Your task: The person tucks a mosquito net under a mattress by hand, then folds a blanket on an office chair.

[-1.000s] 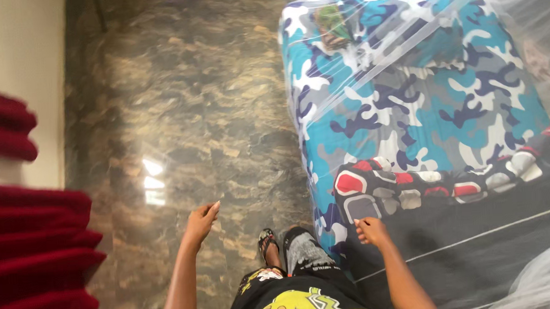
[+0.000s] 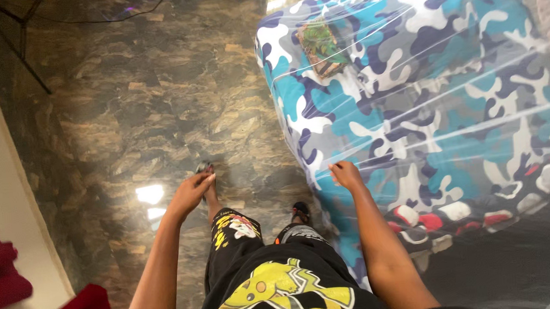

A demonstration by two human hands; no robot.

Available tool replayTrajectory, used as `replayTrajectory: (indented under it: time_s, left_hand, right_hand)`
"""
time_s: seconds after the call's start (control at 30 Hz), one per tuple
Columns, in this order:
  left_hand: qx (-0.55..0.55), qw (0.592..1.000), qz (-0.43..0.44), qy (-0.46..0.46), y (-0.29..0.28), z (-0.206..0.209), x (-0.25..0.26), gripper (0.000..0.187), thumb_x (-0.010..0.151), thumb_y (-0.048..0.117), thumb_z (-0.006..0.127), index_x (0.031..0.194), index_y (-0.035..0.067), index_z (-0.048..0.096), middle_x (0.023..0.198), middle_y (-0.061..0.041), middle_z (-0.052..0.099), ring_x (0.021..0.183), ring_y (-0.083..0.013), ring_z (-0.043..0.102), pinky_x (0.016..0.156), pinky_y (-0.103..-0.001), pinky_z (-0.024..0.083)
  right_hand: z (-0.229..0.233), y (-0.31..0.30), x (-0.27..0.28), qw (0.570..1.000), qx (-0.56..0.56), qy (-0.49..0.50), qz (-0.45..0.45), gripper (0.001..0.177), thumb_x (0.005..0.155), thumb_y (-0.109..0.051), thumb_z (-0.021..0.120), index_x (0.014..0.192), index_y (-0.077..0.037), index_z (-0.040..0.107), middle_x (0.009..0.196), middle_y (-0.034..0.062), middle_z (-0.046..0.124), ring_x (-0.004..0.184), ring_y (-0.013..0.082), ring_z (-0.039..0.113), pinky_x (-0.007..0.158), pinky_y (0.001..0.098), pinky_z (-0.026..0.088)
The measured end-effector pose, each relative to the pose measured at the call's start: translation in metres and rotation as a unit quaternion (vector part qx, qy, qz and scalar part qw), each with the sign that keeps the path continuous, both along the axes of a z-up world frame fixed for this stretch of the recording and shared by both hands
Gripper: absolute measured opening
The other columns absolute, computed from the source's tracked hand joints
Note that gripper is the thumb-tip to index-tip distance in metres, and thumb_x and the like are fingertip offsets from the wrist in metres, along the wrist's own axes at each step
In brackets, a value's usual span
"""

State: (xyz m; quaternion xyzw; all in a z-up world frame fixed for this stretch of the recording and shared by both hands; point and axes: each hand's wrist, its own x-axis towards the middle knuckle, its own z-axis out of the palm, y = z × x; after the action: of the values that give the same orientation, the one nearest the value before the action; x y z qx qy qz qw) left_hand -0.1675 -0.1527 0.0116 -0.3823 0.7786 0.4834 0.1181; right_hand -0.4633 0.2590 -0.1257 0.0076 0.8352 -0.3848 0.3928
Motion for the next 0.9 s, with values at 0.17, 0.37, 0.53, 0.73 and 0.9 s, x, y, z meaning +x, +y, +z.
replayTrajectory:
  time_s: [0.17, 0.37, 0.53, 0.73, 0.9]
  left_hand:
    - [-0.014, 0.991, -0.123, 0.041, -0.087, -0.028, -0.058, 0.051, 0.096, 0.049, 0.060, 0.123, 0.007, 0.072, 0.115, -0.018, 0.076, 0.105, -0.0303, 0.073, 0.089, -0.041, 0.055]
    - [-0.128, 0.937, -0.324, -0.036, -0.174, -0.054, -0.119, 0.047, 0.094, 0.048, 0.063, 0.122, 0.011, 0.073, 0.122, -0.018, 0.071, 0.113, -0.0391, 0.067, 0.092, -0.048, 0.053]
    - [-0.172, 0.864, -0.471, -0.047, -0.177, -0.086, -0.162, 0.044, 0.094, 0.045, 0.063, 0.123, 0.014, 0.071, 0.123, -0.016, 0.070, 0.112, -0.0387, 0.067, 0.093, -0.050, 0.053]
    - [-0.120, 0.810, -0.575, -0.015, -0.126, -0.127, -0.177, 0.041, 0.093, 0.040, 0.063, 0.124, 0.015, 0.070, 0.119, -0.018, 0.070, 0.106, -0.0402, 0.068, 0.089, -0.051, 0.054]
    - [-0.114, 0.761, -0.639, 0.017, -0.082, -0.125, -0.198, 0.039, 0.089, 0.039, 0.066, 0.119, 0.014, 0.073, 0.114, -0.017, 0.073, 0.104, -0.0394, 0.070, 0.089, -0.049, 0.055]
  right_hand:
    - [0.013, 0.003, 0.070, 0.992, 0.108, 0.023, -0.054, 0.042, 0.094, -0.043, 0.070, 0.103, -0.003, 0.077, 0.091, 0.0169, 0.074, 0.081, 0.0291, 0.069, 0.070, 0.0448, 0.056]
    - [0.016, -0.051, 0.161, 0.966, 0.246, 0.035, -0.070, 0.044, 0.088, -0.047, 0.070, 0.099, -0.006, 0.081, 0.101, 0.0210, 0.075, 0.095, 0.0400, 0.071, 0.084, 0.0470, 0.055]
    - [-0.004, -0.121, 0.191, 0.975, 0.174, 0.069, -0.123, 0.045, 0.086, -0.051, 0.072, 0.096, -0.007, 0.080, 0.094, 0.0175, 0.076, 0.088, 0.0364, 0.073, 0.079, 0.0458, 0.055]
    - [-0.034, -0.170, 0.191, 0.970, 0.119, 0.070, -0.198, 0.037, 0.090, -0.044, 0.071, 0.098, -0.008, 0.076, 0.093, 0.0170, 0.075, 0.087, 0.0357, 0.071, 0.077, 0.0455, 0.055]
    - [-0.049, -0.173, 0.191, 0.949, 0.111, 0.027, -0.295, 0.034, 0.091, -0.043, 0.071, 0.097, -0.010, 0.077, 0.094, 0.0153, 0.077, 0.086, 0.0336, 0.071, 0.078, 0.0446, 0.055]
